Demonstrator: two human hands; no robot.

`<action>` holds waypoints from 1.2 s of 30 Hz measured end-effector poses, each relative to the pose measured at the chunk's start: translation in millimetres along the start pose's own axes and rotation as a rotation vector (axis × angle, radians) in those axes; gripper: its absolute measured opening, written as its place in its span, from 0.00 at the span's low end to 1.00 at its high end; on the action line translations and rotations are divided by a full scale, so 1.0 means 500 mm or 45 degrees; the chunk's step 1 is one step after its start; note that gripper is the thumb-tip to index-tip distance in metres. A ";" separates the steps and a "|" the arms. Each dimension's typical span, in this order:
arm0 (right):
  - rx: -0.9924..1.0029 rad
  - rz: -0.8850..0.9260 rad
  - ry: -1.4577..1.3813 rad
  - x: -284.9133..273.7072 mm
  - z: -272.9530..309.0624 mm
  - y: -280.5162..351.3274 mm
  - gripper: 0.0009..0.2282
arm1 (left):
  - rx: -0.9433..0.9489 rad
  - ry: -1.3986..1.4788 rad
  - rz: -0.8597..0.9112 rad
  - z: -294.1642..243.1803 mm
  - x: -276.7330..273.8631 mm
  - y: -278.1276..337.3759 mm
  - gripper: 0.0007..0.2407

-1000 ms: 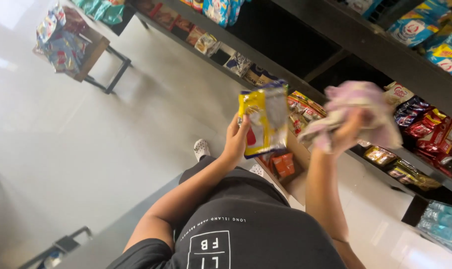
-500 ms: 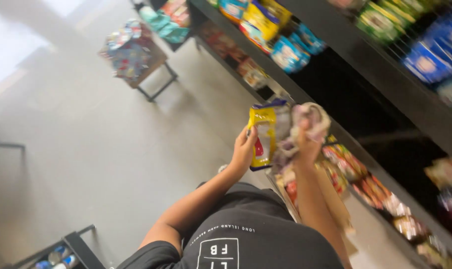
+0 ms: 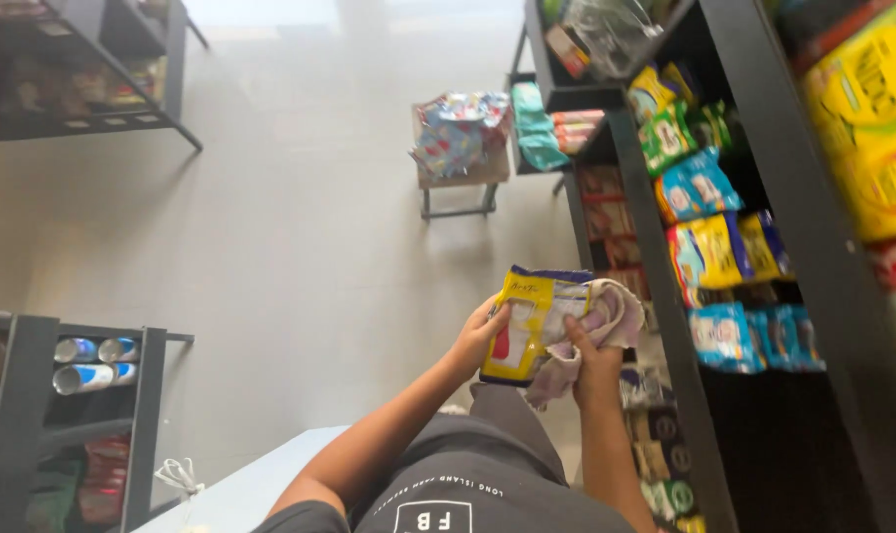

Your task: Stocking and organizing food products on grocery store shelves, wiping each item with a cloth before placement.

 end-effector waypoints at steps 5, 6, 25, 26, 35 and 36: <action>0.047 0.101 0.062 0.131 0.051 -0.090 0.22 | -0.119 -0.311 -0.351 -0.070 -0.038 -0.091 0.22; 0.054 0.131 0.071 0.152 0.044 -0.117 0.22 | -0.115 -0.305 -0.382 -0.072 -0.047 -0.118 0.22; 0.129 1.220 -0.559 0.459 0.092 -0.568 0.15 | 0.137 0.047 -0.722 -0.259 -0.142 -0.442 0.18; 0.346 1.326 -0.564 0.472 0.099 -0.549 0.17 | 0.113 0.039 -0.632 -0.265 -0.153 -0.442 0.18; -0.563 0.980 -0.346 0.578 0.220 -0.409 0.16 | -0.165 0.267 -0.104 -0.184 -0.187 -0.510 0.17; -0.568 0.981 -0.348 0.579 0.193 -0.437 0.16 | -0.161 0.265 -0.101 -0.190 -0.185 -0.513 0.17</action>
Point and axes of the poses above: each hand's wrist, its own y-axis away from the middle knuckle, its own x-axis out of the palm, z = x × y, the point moved 1 cm from there along -y, towards the middle knuckle, and after that the axes turned 5 degrees about -y, right-handed, at the moved point
